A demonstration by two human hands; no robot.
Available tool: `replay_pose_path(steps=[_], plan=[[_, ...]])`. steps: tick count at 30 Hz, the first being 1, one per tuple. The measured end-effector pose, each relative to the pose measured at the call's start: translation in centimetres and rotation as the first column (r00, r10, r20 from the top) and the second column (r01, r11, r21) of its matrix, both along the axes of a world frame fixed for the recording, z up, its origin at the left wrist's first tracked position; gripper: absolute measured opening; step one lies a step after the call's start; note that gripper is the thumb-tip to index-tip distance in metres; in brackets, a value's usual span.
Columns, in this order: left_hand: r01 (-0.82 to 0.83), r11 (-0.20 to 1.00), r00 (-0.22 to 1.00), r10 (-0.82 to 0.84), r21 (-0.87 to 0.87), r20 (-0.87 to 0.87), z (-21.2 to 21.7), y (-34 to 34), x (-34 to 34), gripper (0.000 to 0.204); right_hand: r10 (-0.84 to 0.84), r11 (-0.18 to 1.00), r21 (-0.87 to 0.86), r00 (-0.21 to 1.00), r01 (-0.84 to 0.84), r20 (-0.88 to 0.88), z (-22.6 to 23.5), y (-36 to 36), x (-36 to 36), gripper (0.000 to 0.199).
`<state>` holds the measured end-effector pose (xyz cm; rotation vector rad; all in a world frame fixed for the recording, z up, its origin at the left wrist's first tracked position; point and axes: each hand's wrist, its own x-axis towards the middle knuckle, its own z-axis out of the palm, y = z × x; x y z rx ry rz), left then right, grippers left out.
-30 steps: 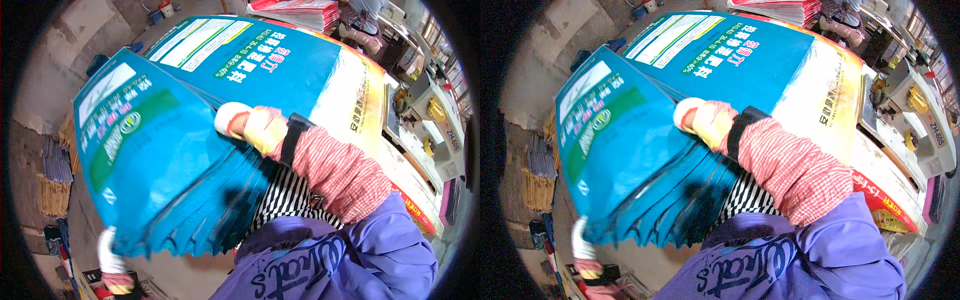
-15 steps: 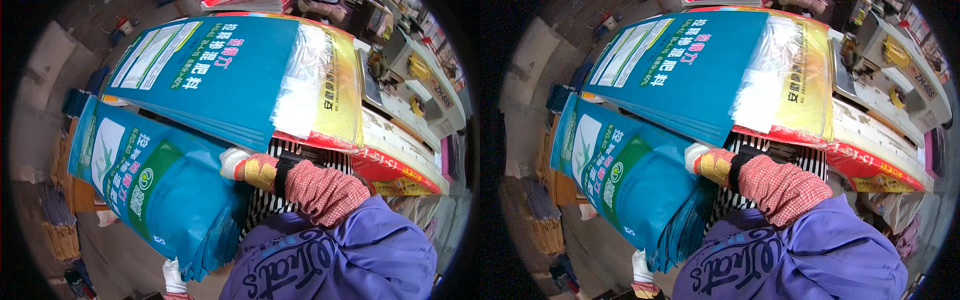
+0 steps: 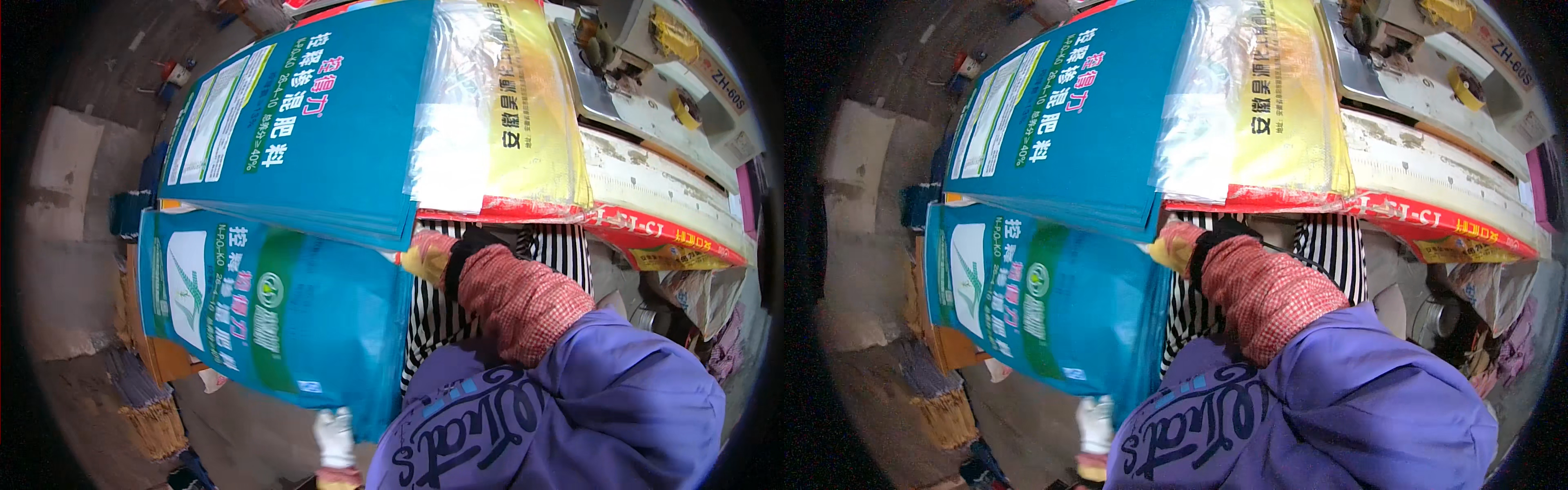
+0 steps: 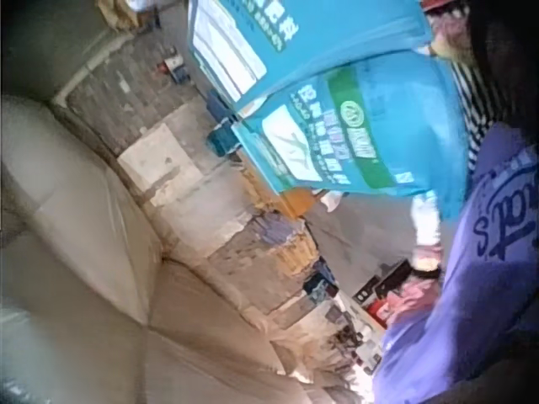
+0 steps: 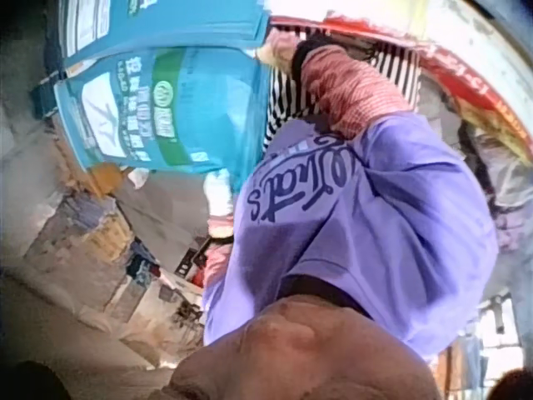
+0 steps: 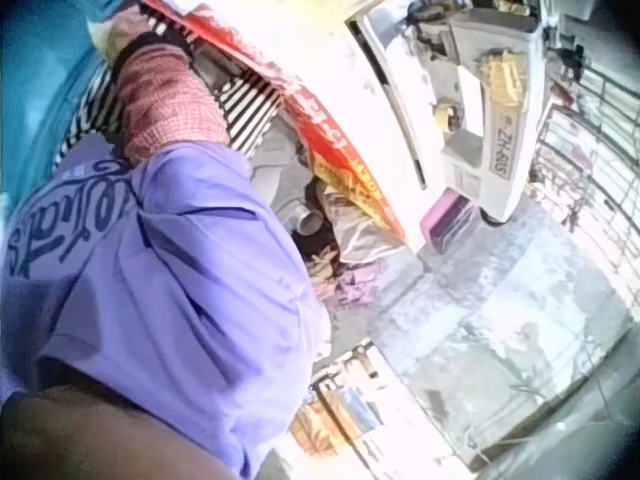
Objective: Sewing the edges or sealing large industrial plastic bags using a sewing machine.
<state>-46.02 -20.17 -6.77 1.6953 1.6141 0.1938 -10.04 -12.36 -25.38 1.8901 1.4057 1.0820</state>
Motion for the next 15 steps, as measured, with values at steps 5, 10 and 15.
replay_pose_path(steps=[5,10,15], plan=[[0.139,0.984,0.896,-0.075,0.116,-0.438,-10.6,-2.2,4.4,0.029,0.024,1.000,0.003,0.928,-0.025,-0.373,0.2,-2.1,2.3,0.033],[0.514,0.823,0.529,-0.525,-0.241,-0.667,-4.3,0.7,4.9,0.043,0.002,0.999,0.045,0.935,0.015,-0.354,0.8,-0.7,3.1,0.033],[0.825,0.552,0.234,-0.533,-0.124,-0.813,3.5,3.7,11.8,0.033,-0.018,0.997,0.061,0.938,0.042,-0.346,0.7,-2.2,4.0,0.032]])
